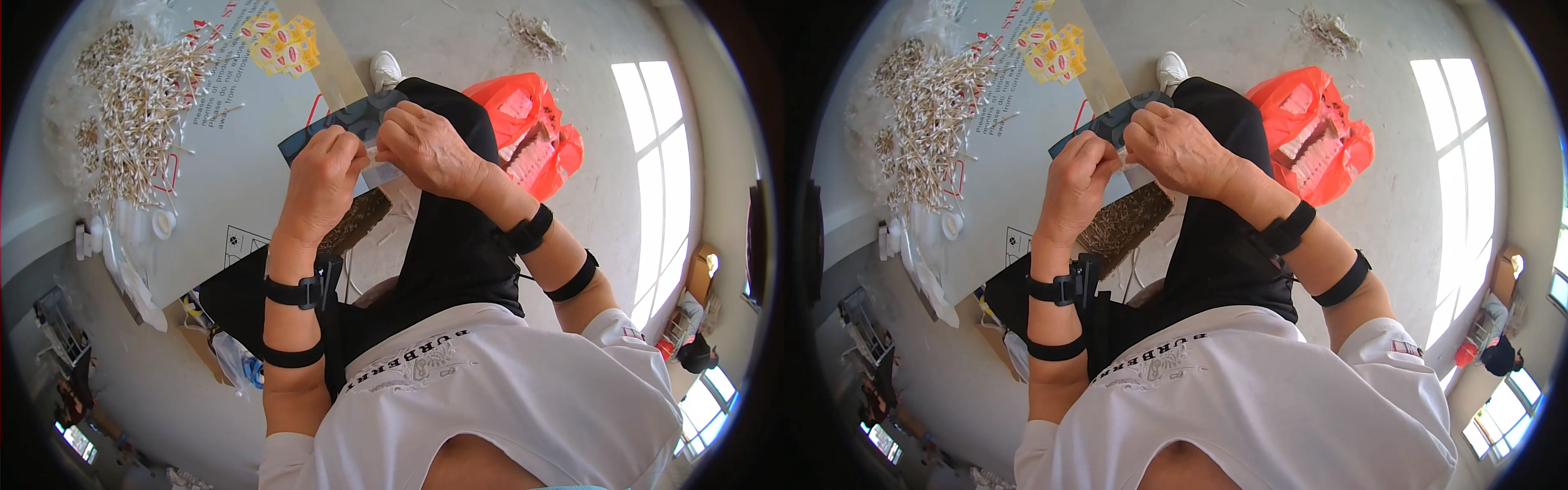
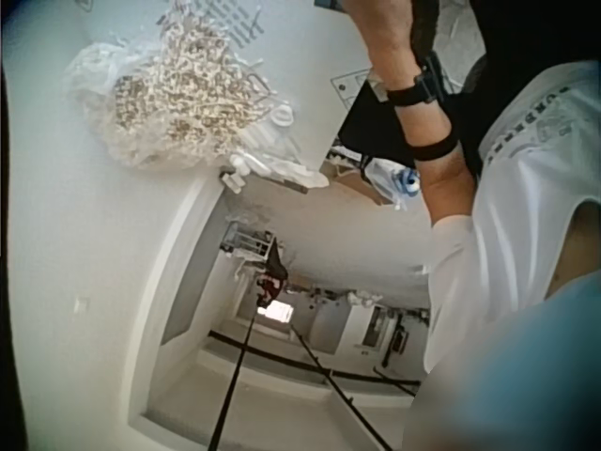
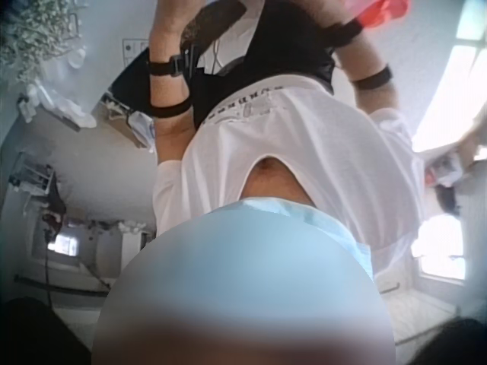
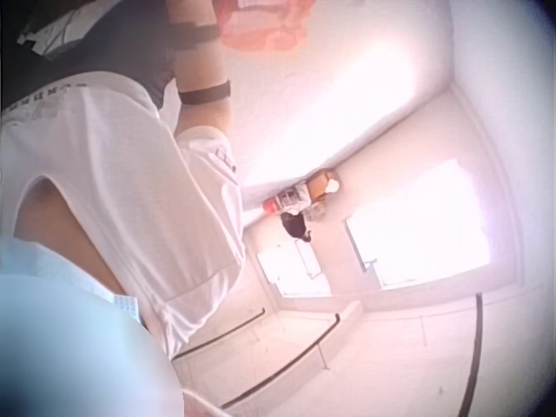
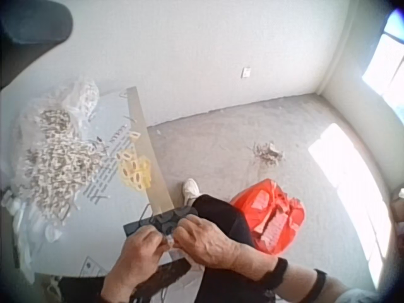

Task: The recorder is seen counting and packaging cotton swabs into small plastic containers and then putting them into a larger plastic bag.

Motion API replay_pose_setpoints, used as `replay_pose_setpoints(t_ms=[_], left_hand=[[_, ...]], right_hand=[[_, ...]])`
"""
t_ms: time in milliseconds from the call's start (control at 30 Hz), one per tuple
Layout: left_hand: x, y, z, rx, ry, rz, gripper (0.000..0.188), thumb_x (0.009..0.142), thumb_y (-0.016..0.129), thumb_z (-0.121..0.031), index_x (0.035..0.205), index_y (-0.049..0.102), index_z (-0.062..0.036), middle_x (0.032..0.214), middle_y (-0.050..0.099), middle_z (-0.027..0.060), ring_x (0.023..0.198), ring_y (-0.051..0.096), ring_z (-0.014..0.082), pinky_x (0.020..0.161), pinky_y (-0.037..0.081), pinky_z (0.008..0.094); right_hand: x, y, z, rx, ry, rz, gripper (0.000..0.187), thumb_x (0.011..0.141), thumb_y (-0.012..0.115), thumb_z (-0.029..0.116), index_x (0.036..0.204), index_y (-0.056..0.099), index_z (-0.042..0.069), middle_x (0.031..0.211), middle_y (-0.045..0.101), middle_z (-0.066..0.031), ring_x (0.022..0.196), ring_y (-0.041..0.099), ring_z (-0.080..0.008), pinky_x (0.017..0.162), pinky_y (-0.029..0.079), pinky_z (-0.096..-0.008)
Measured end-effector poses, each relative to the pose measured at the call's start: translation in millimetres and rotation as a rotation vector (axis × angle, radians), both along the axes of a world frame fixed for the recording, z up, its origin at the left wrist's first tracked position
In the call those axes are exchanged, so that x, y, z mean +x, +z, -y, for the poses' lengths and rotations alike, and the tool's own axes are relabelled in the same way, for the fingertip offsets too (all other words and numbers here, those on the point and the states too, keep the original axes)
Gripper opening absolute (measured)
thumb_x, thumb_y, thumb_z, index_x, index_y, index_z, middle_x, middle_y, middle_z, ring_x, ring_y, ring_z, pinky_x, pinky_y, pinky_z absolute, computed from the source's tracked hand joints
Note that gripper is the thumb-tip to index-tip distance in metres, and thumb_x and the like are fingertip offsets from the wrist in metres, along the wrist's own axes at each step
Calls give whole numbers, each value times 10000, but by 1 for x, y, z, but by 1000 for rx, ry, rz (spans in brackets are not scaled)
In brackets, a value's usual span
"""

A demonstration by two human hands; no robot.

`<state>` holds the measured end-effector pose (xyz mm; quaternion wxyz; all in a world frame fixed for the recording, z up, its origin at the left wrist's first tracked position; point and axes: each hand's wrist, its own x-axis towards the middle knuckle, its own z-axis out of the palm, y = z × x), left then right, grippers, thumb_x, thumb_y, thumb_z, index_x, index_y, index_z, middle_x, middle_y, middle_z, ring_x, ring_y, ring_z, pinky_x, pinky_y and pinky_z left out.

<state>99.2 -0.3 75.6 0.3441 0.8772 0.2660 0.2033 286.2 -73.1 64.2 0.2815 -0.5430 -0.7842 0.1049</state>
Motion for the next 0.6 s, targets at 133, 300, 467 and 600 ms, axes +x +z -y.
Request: replay_pose_setpoints(t_ms=[133,300,467,600], left_hand=[[-1,1,5,15,6,56,300,678,773,0,934,615,-8,908,589,88,895,596,304,771,505,408],[-2,-14,11,25,64,58,392,632,803,-11,988,638,-14,1017,619,89,938,604,295,826,508,389],[0,-20,14,141,84,52,346,616,794,-23,929,648,-35,955,629,65,893,602,262,778,482,372],[2,-22,10,246,56,93,234,610,752,-16,811,641,-60,835,627,32,822,589,237,726,447,365]], right_hand=[[3,-2,1,53,16,-34,234,743,710,102,859,516,40,823,514,-98,802,542,-287,723,476,-377],[-1,2,1,50,57,-177,309,676,747,84,918,559,43,892,563,-77,851,558,-300,723,473,-419],[-4,1,2,79,29,-25,303,617,756,146,855,585,68,841,559,-59,834,564,-256,728,452,-369],[-6,1,1,83,39,20,258,596,743,141,778,573,74,807,557,-43,819,561,-242,711,442,-352]])
